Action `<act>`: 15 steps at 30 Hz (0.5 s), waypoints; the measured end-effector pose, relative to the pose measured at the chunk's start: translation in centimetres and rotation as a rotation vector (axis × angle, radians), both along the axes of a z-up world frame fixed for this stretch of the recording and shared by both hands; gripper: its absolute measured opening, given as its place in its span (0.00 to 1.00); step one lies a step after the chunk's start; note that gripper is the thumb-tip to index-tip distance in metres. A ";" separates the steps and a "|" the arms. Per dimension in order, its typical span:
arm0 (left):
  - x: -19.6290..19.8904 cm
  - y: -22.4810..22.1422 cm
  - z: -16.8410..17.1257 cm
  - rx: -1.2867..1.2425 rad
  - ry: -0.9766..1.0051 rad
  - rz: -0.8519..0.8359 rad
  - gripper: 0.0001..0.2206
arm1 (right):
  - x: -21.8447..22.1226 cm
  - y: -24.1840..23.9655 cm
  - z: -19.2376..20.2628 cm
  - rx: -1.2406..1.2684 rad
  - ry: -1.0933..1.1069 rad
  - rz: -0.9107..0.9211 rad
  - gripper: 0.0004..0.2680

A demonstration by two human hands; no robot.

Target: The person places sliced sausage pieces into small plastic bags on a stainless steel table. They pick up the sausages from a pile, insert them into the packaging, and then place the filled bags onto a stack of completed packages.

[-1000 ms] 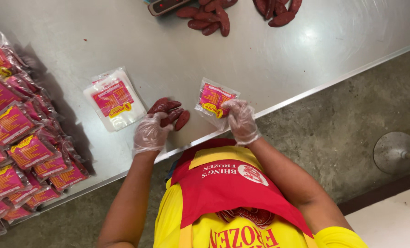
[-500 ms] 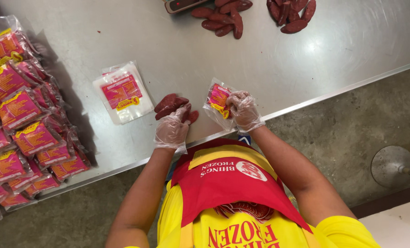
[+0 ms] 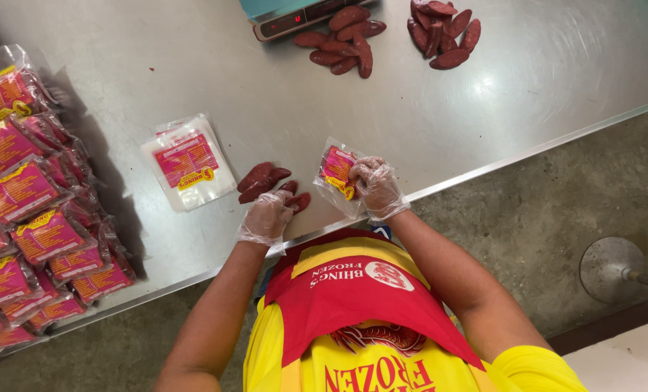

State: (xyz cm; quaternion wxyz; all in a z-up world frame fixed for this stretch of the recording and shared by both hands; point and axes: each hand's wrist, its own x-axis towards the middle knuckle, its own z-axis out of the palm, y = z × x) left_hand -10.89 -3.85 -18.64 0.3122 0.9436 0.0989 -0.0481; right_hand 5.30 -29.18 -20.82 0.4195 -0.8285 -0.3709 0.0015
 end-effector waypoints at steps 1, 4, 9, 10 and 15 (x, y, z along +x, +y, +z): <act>-0.1 0.1 0.0 -0.011 0.016 -0.008 0.13 | -0.1 0.1 0.0 0.011 -0.007 -0.005 0.08; -0.4 0.2 0.5 -0.083 0.041 -0.029 0.13 | -0.1 0.1 0.1 0.017 0.004 -0.017 0.08; -0.5 0.1 1.5 -0.248 0.029 -0.003 0.15 | -0.2 0.2 0.4 0.032 0.021 -0.018 0.09; -0.4 0.1 1.9 -0.285 0.040 0.006 0.15 | -0.1 0.2 0.4 0.032 0.023 -0.017 0.09; 0.6 -0.1 3.9 -0.230 0.139 -0.014 0.11 | -0.1 0.2 0.1 0.035 0.010 -0.023 0.08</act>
